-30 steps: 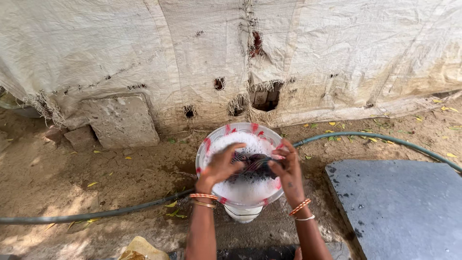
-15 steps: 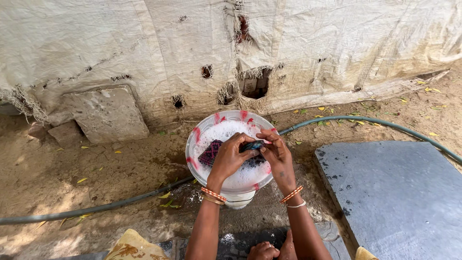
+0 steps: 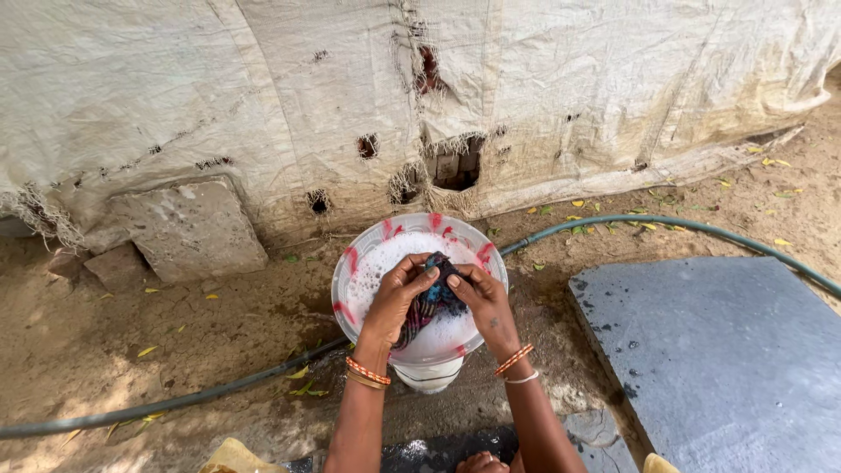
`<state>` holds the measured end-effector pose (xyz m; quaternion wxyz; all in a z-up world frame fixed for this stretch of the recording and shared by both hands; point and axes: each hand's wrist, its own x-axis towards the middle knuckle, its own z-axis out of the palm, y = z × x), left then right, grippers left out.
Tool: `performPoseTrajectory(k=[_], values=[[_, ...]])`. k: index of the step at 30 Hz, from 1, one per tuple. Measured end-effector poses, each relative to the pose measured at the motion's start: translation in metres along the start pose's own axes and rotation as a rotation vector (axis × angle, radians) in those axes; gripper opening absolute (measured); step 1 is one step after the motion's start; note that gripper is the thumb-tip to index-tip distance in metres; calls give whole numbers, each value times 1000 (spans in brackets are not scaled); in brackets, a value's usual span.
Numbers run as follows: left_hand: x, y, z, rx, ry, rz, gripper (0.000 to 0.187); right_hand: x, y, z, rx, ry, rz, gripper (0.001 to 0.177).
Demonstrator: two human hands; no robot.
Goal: The person washes a dark patterned garment by hand in a bucket filled with soapy water, rubbing the fabric against itself and dipping it repeatedly.
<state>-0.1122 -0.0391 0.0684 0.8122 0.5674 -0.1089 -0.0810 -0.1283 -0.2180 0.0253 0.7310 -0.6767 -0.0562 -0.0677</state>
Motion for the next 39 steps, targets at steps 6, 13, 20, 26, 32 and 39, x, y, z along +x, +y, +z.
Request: performPoseTrajectory(k=[6,13,20,26,32,39], values=[[15,0,-5,167,-57,-53,43,-5,-22,3,123,57,-15,21],[-6,-1,-20,182,-3,-250,34,-8,-41,15,8,55,-77,24],[-26,-21,-22,-119,212,-234,30,-19,-61,23,-536,223,-420,27],[-29,-20,-14,-22,177,-184,27,-19,-49,26,-209,41,-42,25],[-35,-27,-17,-71,127,-128,29,-22,-45,34,-203,37,-57,25],[-35,-41,-12,-28,214,-98,30,-26,-47,33,-292,50,-34,17]])
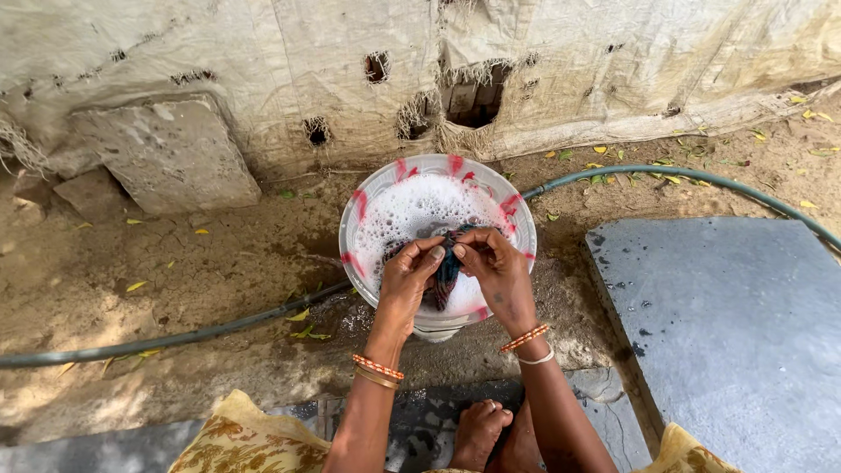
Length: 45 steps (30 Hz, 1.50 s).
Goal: The person washes a dark patterned garment by hand in a bucket filled with soapy water, rubbing the fabric against itself and dipping it repeatedly.
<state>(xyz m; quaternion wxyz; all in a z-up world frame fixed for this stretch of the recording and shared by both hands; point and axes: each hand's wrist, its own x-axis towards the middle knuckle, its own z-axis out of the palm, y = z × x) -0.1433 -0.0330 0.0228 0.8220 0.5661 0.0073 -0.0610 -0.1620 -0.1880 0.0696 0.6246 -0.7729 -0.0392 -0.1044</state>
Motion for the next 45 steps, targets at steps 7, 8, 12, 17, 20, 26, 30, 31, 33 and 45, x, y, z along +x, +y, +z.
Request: performPoseTrajectory(k=[7,8,12,17,20,26,30,31,33,45], values=[[5,-8,-8,16,-48,-98,35,4,3,0,-51,49,82,18],[5,-8,-9,36,-78,-91,38,4,2,0,-52,51,81,18],[2,1,-8,88,-135,-4,42,6,1,-1,-96,57,91,21],[0,9,-2,58,-78,-31,41,5,2,-2,-23,76,49,25],[1,9,0,51,-77,-21,40,5,2,-3,-60,51,69,27],[2,8,1,76,-70,37,37,5,-3,-3,-127,39,96,29],[5,3,0,50,-74,48,36,5,0,-6,-139,4,172,28],[6,1,0,68,-85,40,36,5,2,-6,-90,-16,188,27],[7,-3,2,89,-96,33,36,6,6,-4,-22,-33,156,27],[-1,13,9,169,-47,4,40,8,-1,-9,-156,27,98,24]])
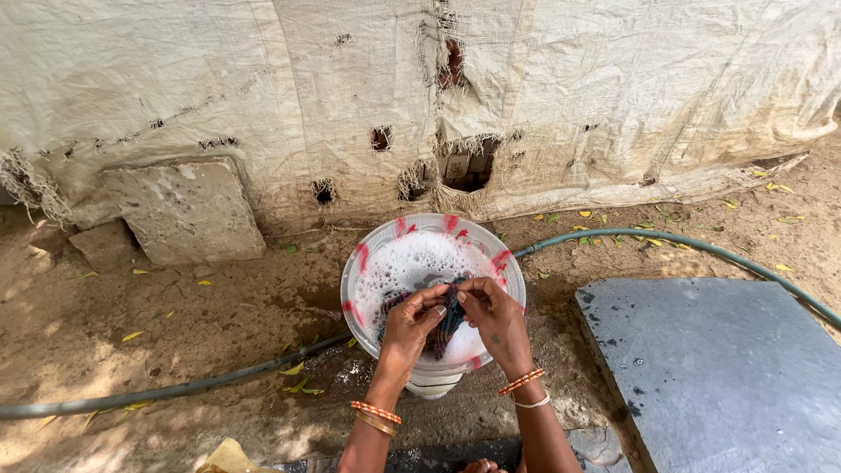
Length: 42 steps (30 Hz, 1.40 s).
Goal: The person washes a dark patterned garment by hand in a bucket filled with soapy water, rubbing the fabric against itself and dipping it repeatedly.
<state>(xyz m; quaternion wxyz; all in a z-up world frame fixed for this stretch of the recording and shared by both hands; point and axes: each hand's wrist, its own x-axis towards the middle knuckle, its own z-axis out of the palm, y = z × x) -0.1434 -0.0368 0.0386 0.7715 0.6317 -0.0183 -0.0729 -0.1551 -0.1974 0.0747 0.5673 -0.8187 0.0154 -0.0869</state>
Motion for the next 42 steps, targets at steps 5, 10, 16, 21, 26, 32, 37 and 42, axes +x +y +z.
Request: performPoseTrajectory(k=[5,10,16,21,26,32,37,42], values=[[-3,5,1,54,21,2,40,1,-5,-4,19,-36,87,28],[-3,5,1,124,2,-10,41,-3,-7,-1,-170,-54,-131,40],[-2,-2,-5,145,-37,88,46,-2,-4,-2,-216,-90,-126,36],[-1,-3,-5,159,-40,117,47,2,5,-4,-135,-120,-143,31],[-1,-2,-6,111,-24,51,46,6,12,-3,-37,-153,-69,33],[-1,-9,-12,148,-66,108,55,2,-2,-4,-143,-146,22,30],[0,-8,-8,151,-52,52,55,2,-2,-3,-200,-133,-153,32],[-1,-4,-6,126,-45,21,57,6,12,-5,-90,-133,-110,34]])
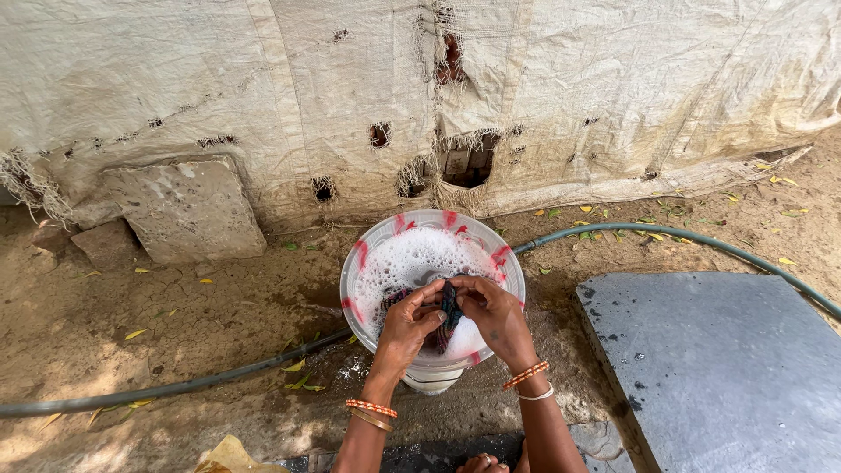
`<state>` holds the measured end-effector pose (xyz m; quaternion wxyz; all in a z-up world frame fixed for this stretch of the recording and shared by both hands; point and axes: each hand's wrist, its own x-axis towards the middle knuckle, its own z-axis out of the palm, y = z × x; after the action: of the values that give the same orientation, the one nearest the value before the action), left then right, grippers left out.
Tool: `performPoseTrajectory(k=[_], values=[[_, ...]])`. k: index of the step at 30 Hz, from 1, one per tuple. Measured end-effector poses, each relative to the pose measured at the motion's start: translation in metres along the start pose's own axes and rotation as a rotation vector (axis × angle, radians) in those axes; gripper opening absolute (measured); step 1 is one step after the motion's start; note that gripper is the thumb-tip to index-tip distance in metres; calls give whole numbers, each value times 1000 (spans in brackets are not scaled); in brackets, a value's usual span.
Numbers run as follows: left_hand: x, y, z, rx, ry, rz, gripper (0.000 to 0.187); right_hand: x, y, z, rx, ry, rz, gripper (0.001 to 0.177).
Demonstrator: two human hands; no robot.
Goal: The person washes a dark patterned garment by hand in a bucket filled with soapy water, rubbing the fabric against itself and dipping it repeatedly.
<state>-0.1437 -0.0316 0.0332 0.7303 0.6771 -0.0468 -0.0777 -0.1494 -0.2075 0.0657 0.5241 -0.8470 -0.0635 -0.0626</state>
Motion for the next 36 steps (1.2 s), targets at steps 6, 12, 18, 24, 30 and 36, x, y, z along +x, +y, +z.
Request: performPoseTrajectory(k=[6,12,18,24,30,36], values=[[5,-7,0,-59,66,-20,54,2,6,6,187,16,-10,32],[4,-4,-4,-363,140,77,48,-4,-20,10,96,141,-4,33],[1,0,9,-480,239,88,44,-6,-19,20,115,62,-32,38],[-1,6,7,-488,206,116,42,4,12,16,546,-26,-20,34],[3,-2,-1,-598,159,79,42,9,19,19,618,-47,65,31],[5,-5,-13,-623,115,67,42,9,17,16,485,-3,58,26]])
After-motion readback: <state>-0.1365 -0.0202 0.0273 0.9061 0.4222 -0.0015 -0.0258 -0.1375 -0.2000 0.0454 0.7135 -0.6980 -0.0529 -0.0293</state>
